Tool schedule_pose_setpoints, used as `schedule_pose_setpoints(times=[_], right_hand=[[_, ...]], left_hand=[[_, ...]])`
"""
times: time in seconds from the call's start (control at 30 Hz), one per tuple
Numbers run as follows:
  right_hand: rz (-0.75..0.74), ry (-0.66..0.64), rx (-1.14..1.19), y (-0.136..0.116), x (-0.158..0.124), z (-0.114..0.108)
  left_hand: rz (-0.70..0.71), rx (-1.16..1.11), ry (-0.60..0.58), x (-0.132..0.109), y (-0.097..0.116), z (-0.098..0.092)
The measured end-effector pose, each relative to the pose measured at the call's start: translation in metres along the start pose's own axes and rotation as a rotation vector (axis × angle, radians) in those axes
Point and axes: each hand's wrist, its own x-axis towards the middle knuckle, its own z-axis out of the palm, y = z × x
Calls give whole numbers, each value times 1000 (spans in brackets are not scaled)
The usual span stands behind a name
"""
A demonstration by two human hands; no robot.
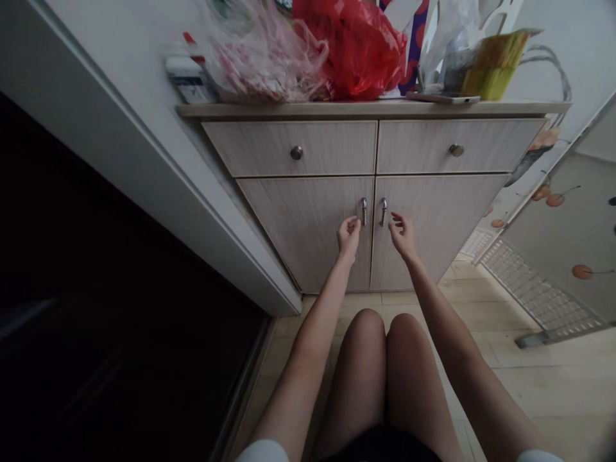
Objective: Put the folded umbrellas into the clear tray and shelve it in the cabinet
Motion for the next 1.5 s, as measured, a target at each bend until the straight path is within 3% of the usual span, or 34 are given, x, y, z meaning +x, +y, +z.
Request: schedule_pose_setpoints(times=[0.1,0.33,0.47,0.6,0.77,1.03,1.23,1.4,1.5], right_hand=[[-72,-28,-146,14,12,18],[-76,-51,-117,20,19,41],[-94,-32,-111,19,7,37],[-124,-67,-75,14,-16,16],[-153,-113,-127,-2,-52,-25],[-77,7,-173,-18,-102,-69],[7,145,-187,-18,-135,-110],[37,201,-211,-20,-155,-142],[75,239,-243,-20,-161,-157]], left_hand=[[132,227,89,18,-8,15],[196,428,-22,20,-19,26],[231,440,7,6,-21,19],[271,415,17,-18,-20,6],[362,423,39,-61,-13,-23],[438,479,187,-128,0,-93],[469,513,295,-154,-2,-134],[451,535,458,-170,-7,-165],[420,547,479,-177,-7,-189]])
